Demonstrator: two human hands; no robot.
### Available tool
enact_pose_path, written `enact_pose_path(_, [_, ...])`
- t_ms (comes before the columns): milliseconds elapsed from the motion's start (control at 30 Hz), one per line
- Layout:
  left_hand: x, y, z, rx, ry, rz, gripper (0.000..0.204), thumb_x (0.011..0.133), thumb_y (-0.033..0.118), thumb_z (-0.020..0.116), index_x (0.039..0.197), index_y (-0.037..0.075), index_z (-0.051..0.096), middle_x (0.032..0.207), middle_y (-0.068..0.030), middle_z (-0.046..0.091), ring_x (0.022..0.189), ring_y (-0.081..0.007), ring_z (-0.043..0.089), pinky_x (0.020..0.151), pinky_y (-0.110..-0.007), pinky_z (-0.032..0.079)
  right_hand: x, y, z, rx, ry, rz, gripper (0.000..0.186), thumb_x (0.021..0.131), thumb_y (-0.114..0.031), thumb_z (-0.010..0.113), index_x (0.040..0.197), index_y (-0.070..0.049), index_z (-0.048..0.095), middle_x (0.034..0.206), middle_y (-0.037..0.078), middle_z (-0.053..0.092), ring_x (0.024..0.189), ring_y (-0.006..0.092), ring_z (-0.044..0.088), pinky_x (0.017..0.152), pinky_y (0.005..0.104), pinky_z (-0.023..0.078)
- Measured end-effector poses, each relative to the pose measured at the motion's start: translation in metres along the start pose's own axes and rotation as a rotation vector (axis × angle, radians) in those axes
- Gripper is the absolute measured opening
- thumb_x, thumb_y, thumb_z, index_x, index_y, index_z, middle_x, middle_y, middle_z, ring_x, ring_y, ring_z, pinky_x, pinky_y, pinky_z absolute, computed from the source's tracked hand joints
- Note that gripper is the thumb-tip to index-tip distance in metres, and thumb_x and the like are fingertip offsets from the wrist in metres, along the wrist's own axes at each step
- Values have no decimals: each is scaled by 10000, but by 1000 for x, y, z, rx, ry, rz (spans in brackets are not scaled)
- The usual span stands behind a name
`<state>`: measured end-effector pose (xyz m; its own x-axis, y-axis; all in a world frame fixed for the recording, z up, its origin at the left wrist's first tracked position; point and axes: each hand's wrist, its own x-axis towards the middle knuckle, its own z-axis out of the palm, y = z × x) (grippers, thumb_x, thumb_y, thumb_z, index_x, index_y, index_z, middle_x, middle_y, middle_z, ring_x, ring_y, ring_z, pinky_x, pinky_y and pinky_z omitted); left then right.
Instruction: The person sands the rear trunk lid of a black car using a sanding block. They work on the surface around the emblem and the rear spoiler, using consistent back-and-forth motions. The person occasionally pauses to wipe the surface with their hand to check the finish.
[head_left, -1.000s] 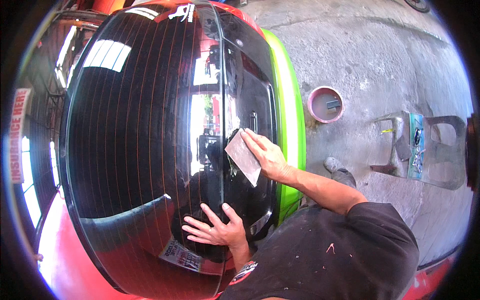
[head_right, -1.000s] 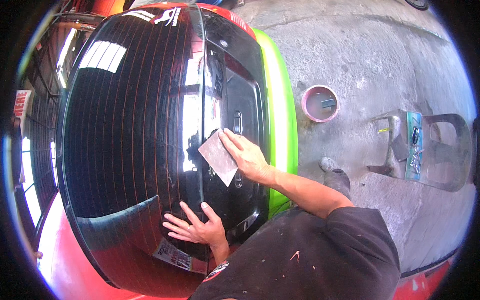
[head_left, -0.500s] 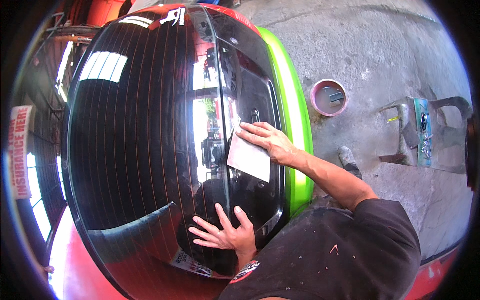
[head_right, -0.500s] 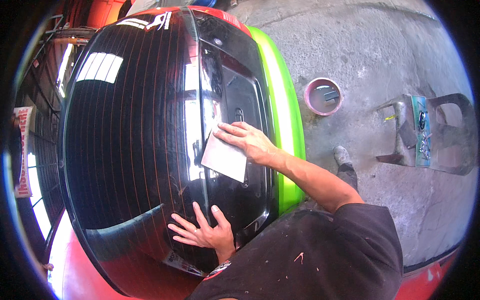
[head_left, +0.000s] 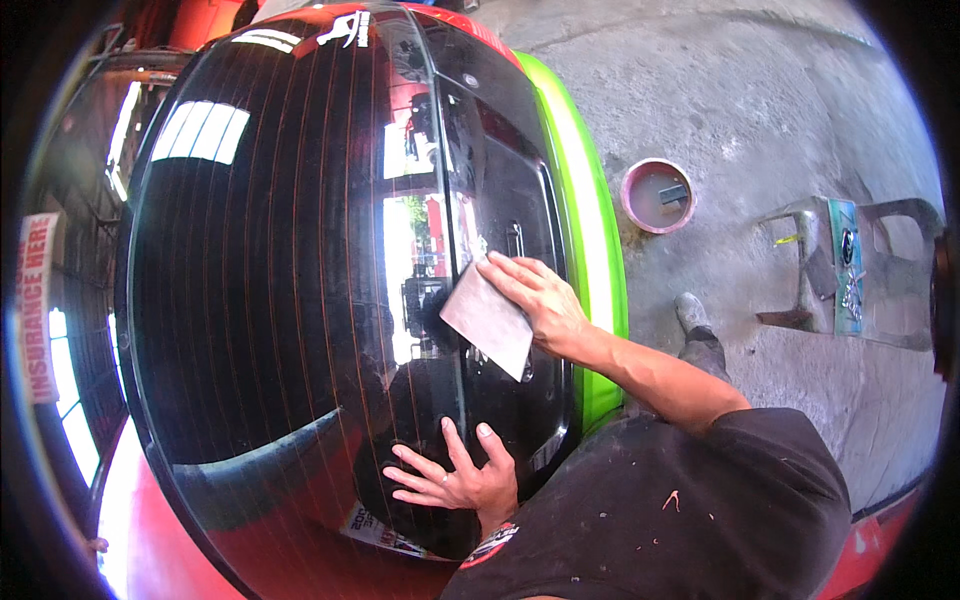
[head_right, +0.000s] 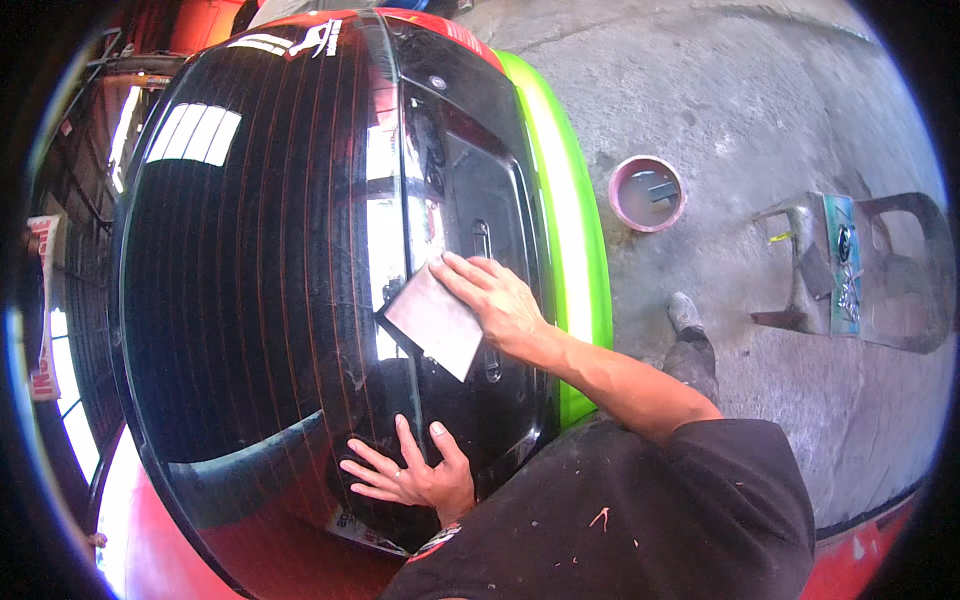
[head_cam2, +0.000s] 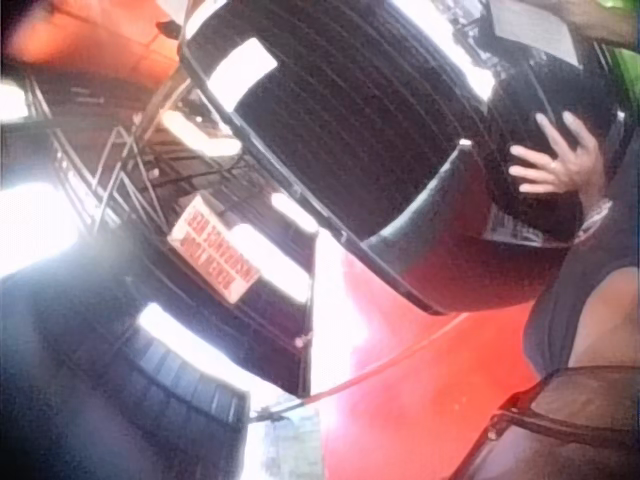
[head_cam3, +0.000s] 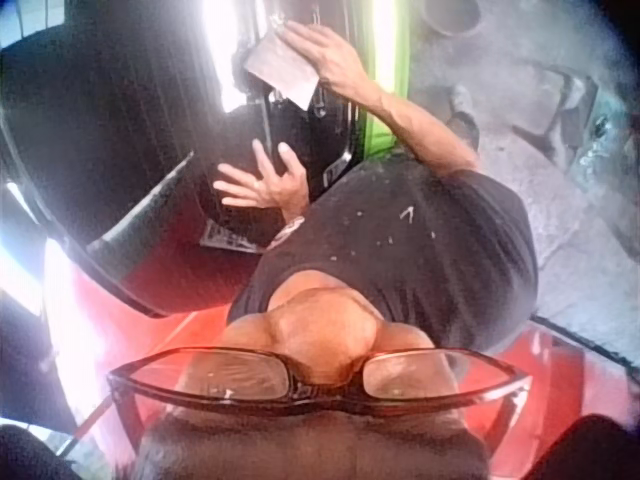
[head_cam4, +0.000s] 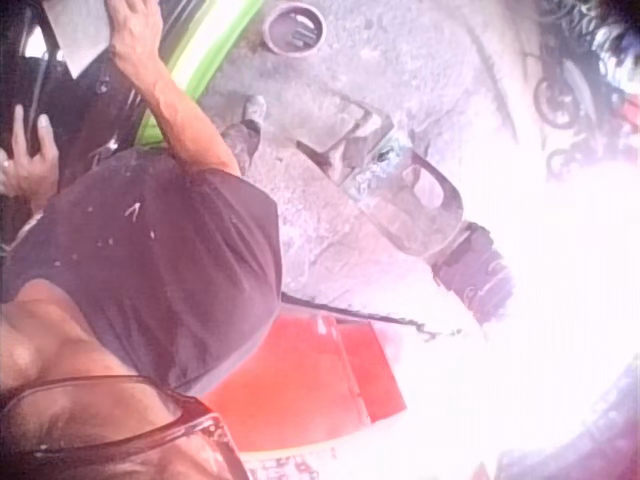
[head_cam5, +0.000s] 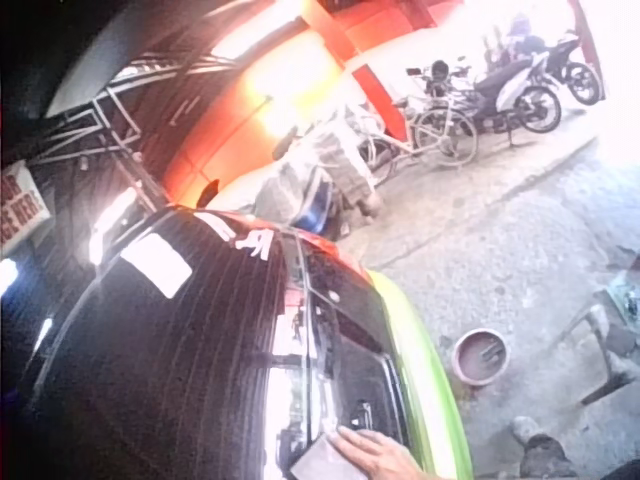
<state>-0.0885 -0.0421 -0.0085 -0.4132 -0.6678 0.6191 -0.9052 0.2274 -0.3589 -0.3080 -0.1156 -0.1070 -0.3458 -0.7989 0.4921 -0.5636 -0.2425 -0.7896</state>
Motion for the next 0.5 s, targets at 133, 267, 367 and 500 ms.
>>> enact_pose_path(133, [0, -1, 0, -4, 7, 9, 392, 874, 418, 689, 1198, 206, 751, 1592, -252, 348, 1500, -523, 188, 1162, -720, 76, 11, -9, -7, 60, -12, 66, 798, 783, -158, 768, 1511, -103, 447, 1516, 174, 473, 1257, 389, 533, 1062, 468, 452])
enact_pose_path(267, [2, 0, -4, -13, -2, -6, 379, 869, 413, 690, 1185, 216, 760, 1586, -243, 368, 1497, -523, 201, 1167, -713, 71, 13, -15, -1, 9, 58, 123, 794, 783, -140, 760, 1512, -103, 447, 1508, 178, 478, 1250, 388, 539, 1049, 456, 469])
enact_pose_path(367, [5, 0, -4, -33, -2, -5, 371, 865, 413, 692, 1173, 219, 766, 1583, -236, 377, 1493, -525, 211, 1169, -710, 67, 6, -6, -6, -22, -11, 68, 795, 785, -139, 756, 1515, -110, 444, 1507, 186, 475, 1256, 379, 544, 1053, 448, 473])
enact_pose_path(500, [3, -2, -2, -24, 8, 1, 366, 863, 416, 695, 1164, 221, 770, 1587, -230, 375, 1495, -525, 204, 1169, -709, 66, 10, -9, -3, -25, 13, 59, 716, 815, -125, 705, 1492, -134, 470, 1491, 179, 492, 1256, 363, 555, 1057, 438, 475])
